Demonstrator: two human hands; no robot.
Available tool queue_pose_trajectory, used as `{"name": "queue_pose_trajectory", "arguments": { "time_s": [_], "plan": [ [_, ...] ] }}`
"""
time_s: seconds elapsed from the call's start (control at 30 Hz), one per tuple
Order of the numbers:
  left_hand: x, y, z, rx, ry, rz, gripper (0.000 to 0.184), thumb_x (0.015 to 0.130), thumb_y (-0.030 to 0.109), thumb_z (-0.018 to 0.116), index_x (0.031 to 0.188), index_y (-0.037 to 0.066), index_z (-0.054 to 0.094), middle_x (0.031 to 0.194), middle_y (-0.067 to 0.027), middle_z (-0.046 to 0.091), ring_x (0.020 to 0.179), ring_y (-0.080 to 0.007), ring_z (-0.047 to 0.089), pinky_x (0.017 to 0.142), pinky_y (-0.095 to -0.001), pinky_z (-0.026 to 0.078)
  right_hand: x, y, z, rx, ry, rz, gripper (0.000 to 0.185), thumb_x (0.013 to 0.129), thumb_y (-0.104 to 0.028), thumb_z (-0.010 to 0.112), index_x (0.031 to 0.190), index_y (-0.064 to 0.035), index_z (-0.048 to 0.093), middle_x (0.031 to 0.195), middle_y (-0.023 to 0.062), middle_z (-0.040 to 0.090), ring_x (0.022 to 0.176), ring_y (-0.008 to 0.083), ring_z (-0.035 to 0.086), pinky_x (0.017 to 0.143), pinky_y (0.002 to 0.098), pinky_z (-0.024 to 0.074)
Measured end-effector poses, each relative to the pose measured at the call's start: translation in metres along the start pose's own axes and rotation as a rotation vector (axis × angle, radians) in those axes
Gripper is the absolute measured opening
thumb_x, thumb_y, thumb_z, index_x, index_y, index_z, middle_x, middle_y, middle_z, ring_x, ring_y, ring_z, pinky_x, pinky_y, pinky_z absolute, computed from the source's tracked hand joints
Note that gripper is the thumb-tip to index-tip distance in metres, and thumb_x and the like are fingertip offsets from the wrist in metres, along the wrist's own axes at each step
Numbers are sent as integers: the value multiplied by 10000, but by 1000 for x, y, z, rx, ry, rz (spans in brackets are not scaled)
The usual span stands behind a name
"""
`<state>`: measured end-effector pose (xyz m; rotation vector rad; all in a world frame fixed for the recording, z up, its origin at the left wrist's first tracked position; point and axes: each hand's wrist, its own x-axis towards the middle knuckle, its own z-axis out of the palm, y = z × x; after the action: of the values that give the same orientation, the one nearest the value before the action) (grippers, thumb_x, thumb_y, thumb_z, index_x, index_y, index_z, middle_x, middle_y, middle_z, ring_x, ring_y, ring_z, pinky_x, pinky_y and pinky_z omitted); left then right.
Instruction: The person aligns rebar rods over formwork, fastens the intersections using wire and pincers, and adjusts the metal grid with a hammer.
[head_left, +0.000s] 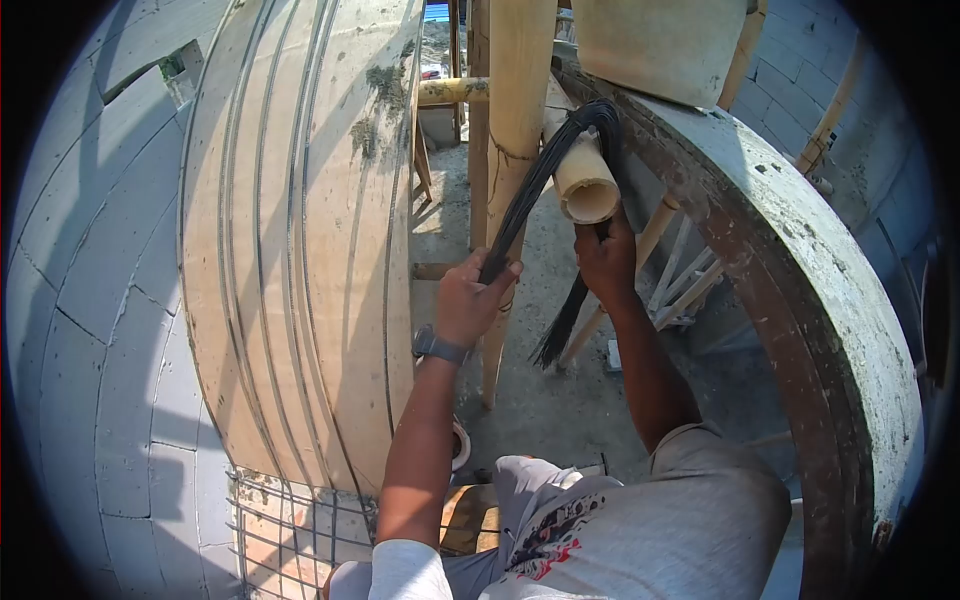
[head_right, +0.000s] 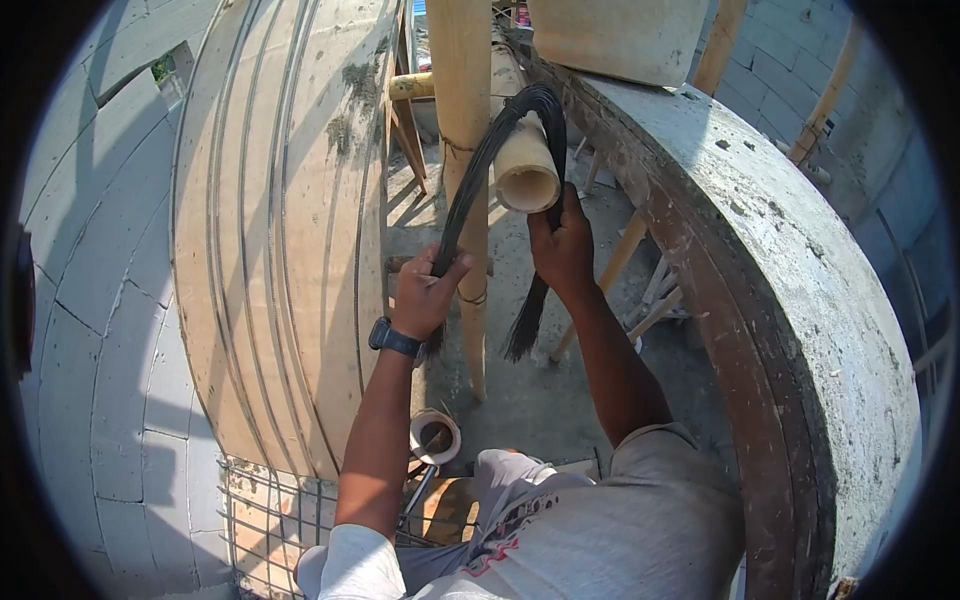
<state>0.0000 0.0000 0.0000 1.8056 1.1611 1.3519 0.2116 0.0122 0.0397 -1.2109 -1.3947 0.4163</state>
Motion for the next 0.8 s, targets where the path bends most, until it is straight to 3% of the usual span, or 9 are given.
{"name": "queue_pose_trajectory", "arguments": {
  "time_s": [0.07, 0.2, 0.33, 0.4, 0.53, 0.6, 0.67, 0.73, 0.8],
  "plan": [
    [4, 4, 12, 23, 6, -27, 343, 895, 381, 761, 1017, 65, 709, 725, -116, 715, 683, -311, 715, 690, -386, 553, 2, 18, 12, 72, 112, -149, 278, 975, -102, 628, 1238, -34, 568, 846, 72, 674, 711, 142, 642, 670, 314, 498],
    [15, -8, 9, 128, 99, 54, 520, 815, 474, 815, 1082, 46, 686, 913, -134, 716, 858, -317, 712, 766, -405, 554, 6, 5, 12, 108, 32, -55, 222, 992, -205, 668, 1083, -10, 617, 770, 25, 626, 605, 92, 592, 544, 282, 475],
    [-15, -23, -29, 252, 157, 168, 712, 718, 553, 859, 1149, 24, 657, 1122, -165, 678, 1044, -324, 680, 866, -415, 549, 3, 27, 8, 383, -54, 17, 176, 987, -125, 660, 1113, -9, 619, 834, 28, 638, 627, 91, 567, 548, 271, 459],
    [-37, -37, -49, 221, 141, 106, 608, 727, 418, 901, 1116, 9, 676, 1103, -146, 698, 1027, -300, 691, 894, -393, 546, 14, 49, 14, 217, 33, -79, 182, 983, -88, 650, 1144, -8, 619, 845, 26, 633, 616, 88, 551, 552, 266, 453],
    [-85, -59, -95, 312, 115, -106, 561, 794, 484, 821, 1074, 14, 693, 1038, -165, 714, 981, -328, 699, 863, -409, 554, 40, 66, 14, -311, 286, -563, 181, 982, -51, 631, 1158, -8, 632, 847, 16, 618, 645, 70, 526, 564, 253, 441],
    [-108, -64, -122, 424, 89, -168, 495, 834, 460, 791, 1056, 26, 704, 998, -161, 723, 940, -327, 705, 845, -407, 555, 47, 73, 12, -168, 253, -446, 168, 995, -93, 630, 1141, -11, 633, 851, 10, 599, 669, 73, 522, 589, 252, 444],
    [-127, -52, -154, 539, -45, -393, 476, 853, 469, 765, 1068, 49, 706, 1006, -161, 723, 926, -331, 705, 841, -417, 554, 29, 54, 14, 167, 112, -4, 239, 989, -160, 662, 1149, 12, 618, 898, 42, 617, 800, 137, 570, 750, 299, 475],
    [-151, -57, -189, 660, -65, -497, 462, 872, 472, 741, 1062, 52, 701, 904, -146, 713, 876, -330, 699, 795, -421, 550, 11, 31, 22, 215, 71, 27, 325, 1010, -287, 658, 1123, 15, 615, 824, 16, 603, 818, 138, 560, 832, 314, 491],
    [-188, -61, -223, 804, 4, -525, 448, 882, 468, 728, 1047, 53, 696, 799, -129, 700, 822, -328, 690, 740, -426, 543, -24, 87, 26, 37, -3, -146, 608, 1016, -473, 595, 1305, 51, 487, 1253, 153, 559, 1117, 251, 575, 984, 397, 477]
  ]
}}
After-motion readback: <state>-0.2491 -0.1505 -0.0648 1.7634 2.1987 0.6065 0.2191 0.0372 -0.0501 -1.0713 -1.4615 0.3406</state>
